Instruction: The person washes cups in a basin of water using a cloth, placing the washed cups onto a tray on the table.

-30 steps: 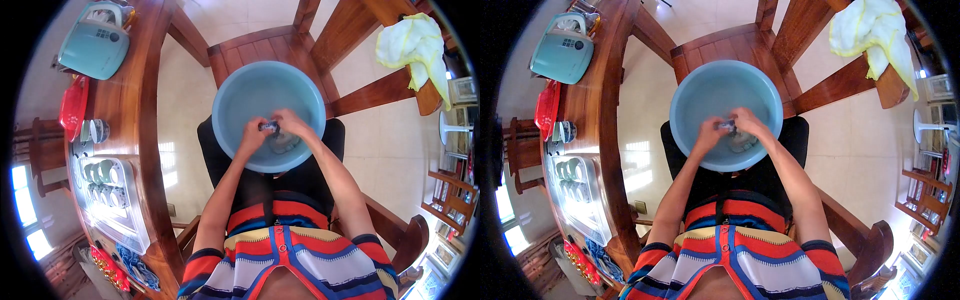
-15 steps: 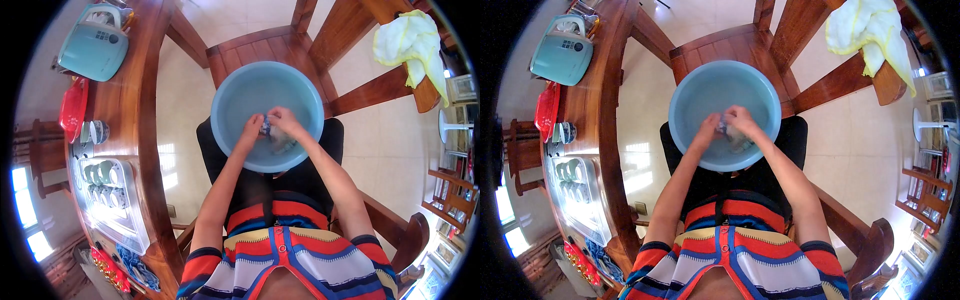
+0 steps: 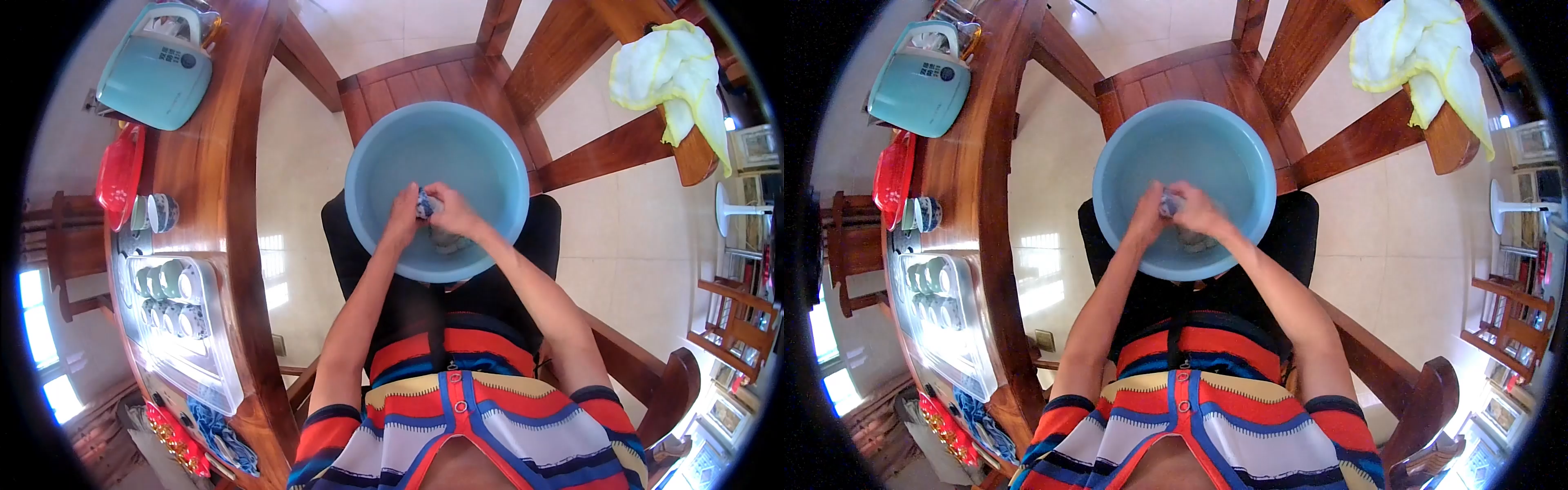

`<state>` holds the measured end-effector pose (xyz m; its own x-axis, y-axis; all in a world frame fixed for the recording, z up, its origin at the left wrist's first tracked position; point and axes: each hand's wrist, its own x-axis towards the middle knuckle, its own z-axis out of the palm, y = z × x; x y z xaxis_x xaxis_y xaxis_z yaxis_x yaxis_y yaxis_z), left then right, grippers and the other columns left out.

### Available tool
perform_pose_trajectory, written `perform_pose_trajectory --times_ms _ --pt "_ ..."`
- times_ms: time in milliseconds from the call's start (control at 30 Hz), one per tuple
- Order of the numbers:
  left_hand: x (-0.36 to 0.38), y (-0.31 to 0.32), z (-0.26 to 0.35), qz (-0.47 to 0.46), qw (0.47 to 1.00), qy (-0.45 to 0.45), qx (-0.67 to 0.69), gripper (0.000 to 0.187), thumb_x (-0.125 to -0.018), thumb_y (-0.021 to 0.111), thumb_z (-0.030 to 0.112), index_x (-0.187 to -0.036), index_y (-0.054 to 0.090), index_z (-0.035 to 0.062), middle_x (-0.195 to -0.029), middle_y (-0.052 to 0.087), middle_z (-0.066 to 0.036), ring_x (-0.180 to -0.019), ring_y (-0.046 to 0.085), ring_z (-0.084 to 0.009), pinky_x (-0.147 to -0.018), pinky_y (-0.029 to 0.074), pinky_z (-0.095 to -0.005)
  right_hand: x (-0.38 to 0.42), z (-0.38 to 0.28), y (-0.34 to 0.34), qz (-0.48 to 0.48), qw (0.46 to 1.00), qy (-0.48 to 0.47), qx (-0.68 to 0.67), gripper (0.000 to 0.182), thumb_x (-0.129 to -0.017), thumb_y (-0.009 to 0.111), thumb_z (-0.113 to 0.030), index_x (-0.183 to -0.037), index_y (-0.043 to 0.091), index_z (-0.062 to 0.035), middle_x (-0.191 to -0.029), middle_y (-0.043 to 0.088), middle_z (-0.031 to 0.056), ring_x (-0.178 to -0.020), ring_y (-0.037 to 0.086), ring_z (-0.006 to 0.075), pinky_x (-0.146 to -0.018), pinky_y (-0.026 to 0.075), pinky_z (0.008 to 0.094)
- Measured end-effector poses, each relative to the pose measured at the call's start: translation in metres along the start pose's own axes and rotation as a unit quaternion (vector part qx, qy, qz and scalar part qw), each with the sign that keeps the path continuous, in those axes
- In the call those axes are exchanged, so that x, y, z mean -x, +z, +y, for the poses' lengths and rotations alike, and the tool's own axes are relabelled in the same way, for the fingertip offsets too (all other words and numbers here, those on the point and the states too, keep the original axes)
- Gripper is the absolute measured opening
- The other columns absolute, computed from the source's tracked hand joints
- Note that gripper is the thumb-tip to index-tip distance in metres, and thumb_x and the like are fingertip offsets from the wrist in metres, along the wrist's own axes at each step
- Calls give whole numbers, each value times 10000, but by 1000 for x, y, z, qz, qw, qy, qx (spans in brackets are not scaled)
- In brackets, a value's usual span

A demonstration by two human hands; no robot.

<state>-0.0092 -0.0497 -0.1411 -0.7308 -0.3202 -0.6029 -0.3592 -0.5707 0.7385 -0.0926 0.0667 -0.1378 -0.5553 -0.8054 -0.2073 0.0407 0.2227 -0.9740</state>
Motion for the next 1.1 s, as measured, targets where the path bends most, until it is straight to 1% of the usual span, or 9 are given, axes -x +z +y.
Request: perform_pose_trajectory --times_ms 67,133,267,533,667,767,900,1033,1100 --pt "1 -2 0 -17 999 31 0 372 -910 454 337 -1113 464 26 -958 526 -82 -836 542 -166 -635 493 -325 -3 4 -8 -21 994 29 -106 463 -629 599 10 -1079 490 6 -1014 567 125 -951 556 241 -817 451 326" --pt "-1 -1 -4 -50 993 104 -36 351 -904 457 258 -1163 443 22 -1048 514 -95 -933 522 -203 -797 450 -338 -1 -2 -15 -36 954 102 -278 460 -659 653 -30 -1089 501 32 -1033 560 137 -974 544 211 -815 449 311" --pt "-4 -3 -3 -81 991 103 -20 359 -898 472 232 -1186 430 22 -1083 501 -101 -972 508 -198 -827 428 -322 -1 -8 -15 -37 948 102 -300 443 -678 647 -35 -1089 499 37 -1034 564 144 -974 548 199 -811 454 291" --pt "8 2 16 0 994 -108 5 549 -927 292 494 -1216 417 44 -1109 488 -115 -983 501 -250 -818 422 -420 1 -6 -1 -47 991 -17 -122 408 -733 606 -43 -1112 463 5 -1040 561 126 -990 552 211 -825 452 300" --pt "-6 -9 1 -13 994 -105 -12 493 -934 324 451 -1211 417 54 -1105 489 -106 -979 493 -251 -792 427 -419 13 -23 6 -12 990 -23 135 421 -726 597 -60 -1124 461 -31 -1035 561 155 -1000 552 268 -831 443 334" --pt "-2 -4 -2 10 1000 19 16 423 -931 387 383 -1203 423 61 -1098 494 -90 -978 488 -223 -756 430 -379 14 -23 9 -8 955 -105 278 427 -723 581 -74 -1131 456 -56 -1017 560 177 -958 561 315 -827 437 362" --pt "-1 -6 -1 -17 997 73 21 378 -894 489 249 -1217 420 66 -1127 489 -83 -1006 481 -199 -781 427 -352 0 -10 -1 -27 999 -1 32 433 -722 573 -50 -1134 445 -23 -975 576 178 -894 582 271 -774 464 347" --pt "-4 -4 0 -74 990 118 -11 407 -849 535 144 -1231 419 64 -1157 484 -90 -1033 481 -197 -819 423 -328 5 -9 -11 4 928 116 -354 410 -738 573 -46 -1131 455 -21 -949 571 160 -894 573 197 -735 472 300" --pt "-4 -4 0 -54 993 106 -23 414 -837 548 138 -1225 428 54 -1141 496 -94 -1014 495 -195 -806 432 -319 4 -6 -7 8 944 99 -314 408 -734 571 -42 -1124 453 -16 -970 568 179 -896 577 232 -744 471 320"
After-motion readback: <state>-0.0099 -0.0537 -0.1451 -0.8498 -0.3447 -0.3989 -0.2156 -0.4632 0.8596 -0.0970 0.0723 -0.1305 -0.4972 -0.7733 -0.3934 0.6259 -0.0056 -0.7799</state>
